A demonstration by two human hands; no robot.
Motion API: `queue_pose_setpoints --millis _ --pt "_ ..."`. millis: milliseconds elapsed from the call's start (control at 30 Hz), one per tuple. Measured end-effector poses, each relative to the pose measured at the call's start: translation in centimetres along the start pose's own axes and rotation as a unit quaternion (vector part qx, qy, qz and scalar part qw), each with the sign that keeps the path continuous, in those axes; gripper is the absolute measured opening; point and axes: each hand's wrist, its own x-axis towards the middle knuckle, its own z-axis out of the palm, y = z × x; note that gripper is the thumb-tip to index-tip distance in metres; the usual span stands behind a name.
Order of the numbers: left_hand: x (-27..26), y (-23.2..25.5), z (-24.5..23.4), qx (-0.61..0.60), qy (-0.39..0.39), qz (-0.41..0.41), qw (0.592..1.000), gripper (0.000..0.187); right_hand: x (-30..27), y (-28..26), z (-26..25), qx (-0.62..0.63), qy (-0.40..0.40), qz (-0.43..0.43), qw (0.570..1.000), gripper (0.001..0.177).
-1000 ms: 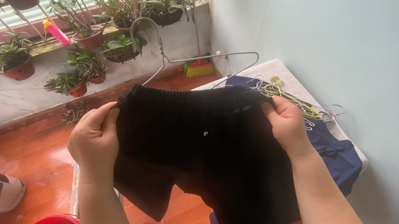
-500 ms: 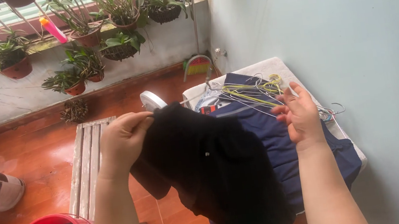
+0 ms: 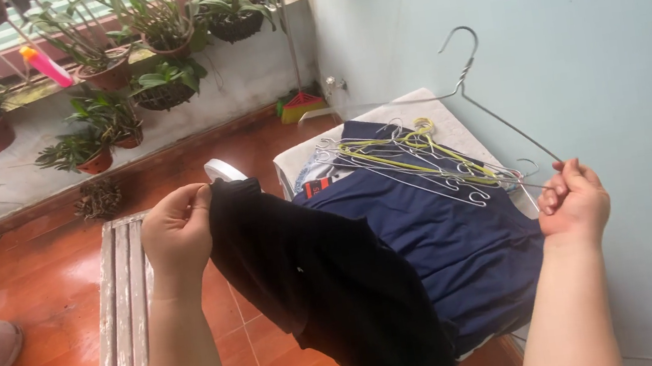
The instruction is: Matching clothes from a pile and placing them onto hangers.
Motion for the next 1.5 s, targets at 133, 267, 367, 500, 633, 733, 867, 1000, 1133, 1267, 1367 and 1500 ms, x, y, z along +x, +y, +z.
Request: queue_pose_setpoints --millis 133,267,367,500,633,733,867,1000,1133,1267,1367,1500 --pt "-0.3 0.8 2.0 0.018 -0.001 0.02 1.0 0.012 4.0 5.4 -5.8 -0.008 0.06 0.04 0.997 0.025" --pt "-0.8 1.7 3.5 0.01 -0.01 0.037 0.999 0.011 6.2 12.5 -10.4 -0.185 0.127 0.076 0.972 0.02" --pt "-0.9 2.5 3.6 0.009 -0.011 0.055 0.998 0.011 2.3 9.9 -6.6 -0.469 0.113 0.112 0.869 0.027" --pt "-1.2 3.0 2.9 -0.002 -0.016 0.074 0.997 0.011 0.1 8.6 -4.5 -0.815 0.061 -0.13 0.562 0.041" --pt "-1.6 3.5 2.2 -0.025 -0.017 0.075 0.997 0.011 -4.9 9.5 3.6 -0.631 -0.111 -0.072 0.764 0.051" --pt "-2.1 3.3 1.1 -0.034 -0.003 0.068 0.997 0.011 -9.7 12.1 9.2 -0.514 -0.318 0.11 0.789 0.062" --pt "-2.5 2.4 -2.1 -0.022 0.019 0.055 0.998 0.01 -12.2 16.5 12.2 -0.406 -0.426 0.124 0.799 0.036" --pt "-3.7 1.1 -5.8 0.005 0.035 0.09 0.995 0.01 -15.5 15.3 17.0 -0.233 -0.45 0.121 0.853 0.019" --pt "-5.5 1.4 -7.1 0.026 0.06 -0.002 0.998 0.013 -21.0 12.4 24.3 -0.139 -0.49 0.122 0.852 0.021" --pt "-7.9 0.8 -6.9 -0.02 0.065 -0.078 0.995 0.014 -26.4 10.8 30.6 -0.106 -0.593 0.103 0.792 0.038" --pt "-9.2 0.5 -7.5 -0.074 0.047 -0.09 0.992 0.015 -29.1 11.3 32.8 -0.148 -0.655 -0.002 0.741 0.058" --pt "-10.4 -1.2 -9.5 -0.077 0.021 -0.002 0.997 0.017 -30.7 14.2 33.6 -0.212 -0.651 -0.119 0.719 0.058"
